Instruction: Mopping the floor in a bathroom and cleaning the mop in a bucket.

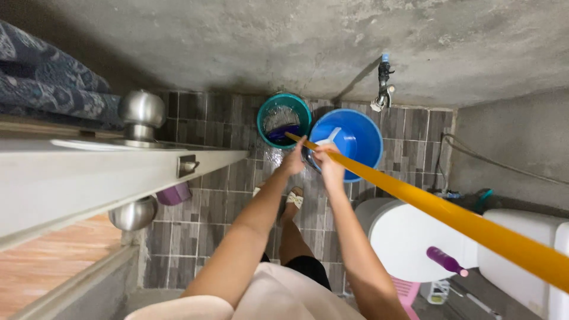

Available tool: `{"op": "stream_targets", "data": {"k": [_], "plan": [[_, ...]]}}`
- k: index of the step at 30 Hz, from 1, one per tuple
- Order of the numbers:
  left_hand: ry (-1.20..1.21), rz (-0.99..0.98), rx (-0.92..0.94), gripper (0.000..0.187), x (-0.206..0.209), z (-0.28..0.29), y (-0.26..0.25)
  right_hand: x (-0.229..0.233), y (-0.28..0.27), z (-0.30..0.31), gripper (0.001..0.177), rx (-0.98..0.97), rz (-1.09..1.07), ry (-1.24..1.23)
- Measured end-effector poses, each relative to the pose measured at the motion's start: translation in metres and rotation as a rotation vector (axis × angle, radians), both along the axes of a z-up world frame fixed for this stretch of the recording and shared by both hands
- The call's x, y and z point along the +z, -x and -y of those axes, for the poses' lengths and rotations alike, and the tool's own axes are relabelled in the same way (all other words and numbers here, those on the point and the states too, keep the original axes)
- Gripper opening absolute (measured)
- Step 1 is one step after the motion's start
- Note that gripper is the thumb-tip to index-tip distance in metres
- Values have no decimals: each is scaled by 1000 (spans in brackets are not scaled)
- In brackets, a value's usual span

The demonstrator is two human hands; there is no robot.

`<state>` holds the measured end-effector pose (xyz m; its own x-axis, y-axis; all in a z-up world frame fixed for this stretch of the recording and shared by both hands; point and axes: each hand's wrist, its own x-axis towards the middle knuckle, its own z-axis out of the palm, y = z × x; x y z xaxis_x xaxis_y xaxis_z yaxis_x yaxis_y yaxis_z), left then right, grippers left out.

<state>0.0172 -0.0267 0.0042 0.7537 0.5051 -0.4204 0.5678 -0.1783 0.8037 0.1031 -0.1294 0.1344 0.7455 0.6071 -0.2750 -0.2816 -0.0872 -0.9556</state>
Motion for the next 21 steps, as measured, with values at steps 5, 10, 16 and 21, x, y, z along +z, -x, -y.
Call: {"op": "stream_targets", "data": {"k": [5, 10, 16, 21], "plan": [[-71, 143, 9, 72, 29, 3, -24, 120, 19, 39, 12, -96, -200, -61], [-141, -84, -4, 19, 97, -5, -40, 166, 28, 48, 13, -99, -244, -171], [-504, 144, 15, 28, 80, -18, -44, 164, 27, 28, 10, -105, -240, -132], [-282, 226, 74, 23, 56, -35, -48, 96, 6, 11, 8, -159, -284, -218]]}}
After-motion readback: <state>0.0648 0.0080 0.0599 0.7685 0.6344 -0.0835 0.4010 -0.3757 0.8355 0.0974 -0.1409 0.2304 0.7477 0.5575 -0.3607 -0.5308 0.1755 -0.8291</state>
